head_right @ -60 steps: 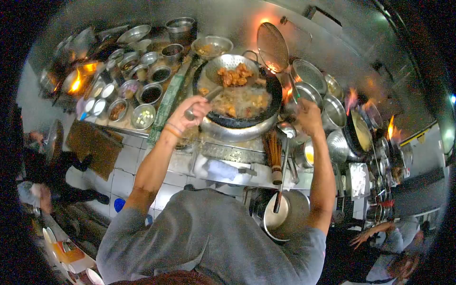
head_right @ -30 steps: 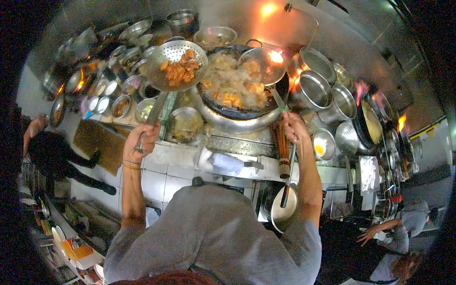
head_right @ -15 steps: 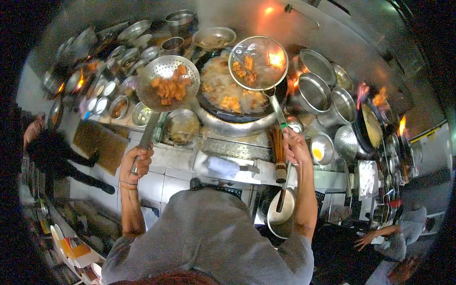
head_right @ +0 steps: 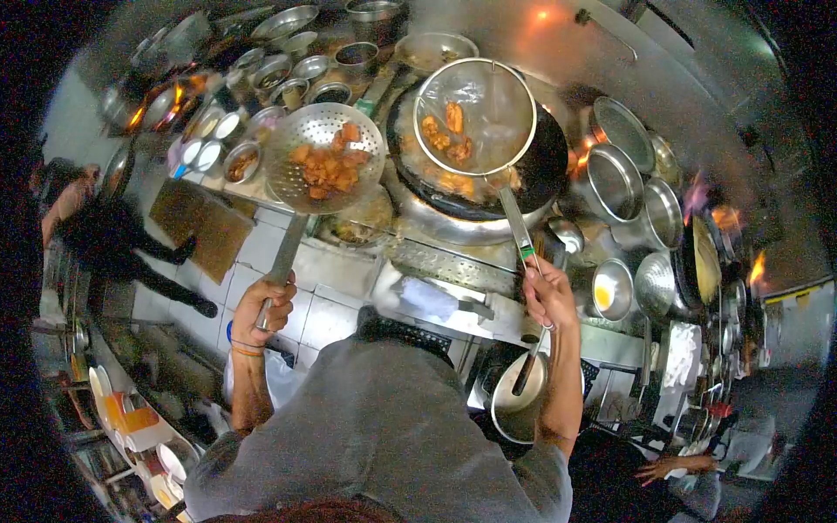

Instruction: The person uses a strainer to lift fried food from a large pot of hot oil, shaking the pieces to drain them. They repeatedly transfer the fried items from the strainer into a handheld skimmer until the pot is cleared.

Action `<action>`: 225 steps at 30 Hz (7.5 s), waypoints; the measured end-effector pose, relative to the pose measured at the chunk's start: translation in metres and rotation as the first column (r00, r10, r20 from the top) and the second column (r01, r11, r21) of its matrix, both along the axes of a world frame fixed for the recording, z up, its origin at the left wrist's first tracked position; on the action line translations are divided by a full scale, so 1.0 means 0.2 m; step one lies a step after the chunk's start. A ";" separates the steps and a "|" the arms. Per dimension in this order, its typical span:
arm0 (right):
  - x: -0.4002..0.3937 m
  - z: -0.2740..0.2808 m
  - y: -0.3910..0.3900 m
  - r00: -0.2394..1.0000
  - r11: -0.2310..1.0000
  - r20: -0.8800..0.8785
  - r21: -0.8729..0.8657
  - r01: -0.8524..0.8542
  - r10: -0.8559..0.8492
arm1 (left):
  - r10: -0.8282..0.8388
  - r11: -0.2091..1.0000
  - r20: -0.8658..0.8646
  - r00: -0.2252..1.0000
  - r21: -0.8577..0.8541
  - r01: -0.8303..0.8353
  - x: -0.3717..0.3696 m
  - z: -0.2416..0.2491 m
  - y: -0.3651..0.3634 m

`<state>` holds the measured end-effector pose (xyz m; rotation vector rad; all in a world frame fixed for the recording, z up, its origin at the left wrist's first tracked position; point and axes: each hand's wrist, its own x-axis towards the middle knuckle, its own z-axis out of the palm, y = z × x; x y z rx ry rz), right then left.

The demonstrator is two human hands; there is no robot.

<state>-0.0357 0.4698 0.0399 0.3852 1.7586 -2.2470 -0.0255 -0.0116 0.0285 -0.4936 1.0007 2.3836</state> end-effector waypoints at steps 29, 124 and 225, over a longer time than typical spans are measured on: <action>0.39 0.43 -0.02 0.999 0.601 -0.027 0.798 0.043 -0.035 | -0.060 0.975 0.246 0.967 0.221 0.004 0.24 -0.44 0.00; 0.29 0.26 0.02 0.964 0.487 -0.184 0.871 0.069 0.192 | -0.085 0.985 0.045 0.995 0.152 0.077 0.24 -0.39 0.03; -0.03 0.24 -0.08 0.988 0.994 -0.148 -0.111 0.019 -0.036 | -0.146 0.987 -0.130 0.981 0.040 0.153 0.00 -0.06 0.16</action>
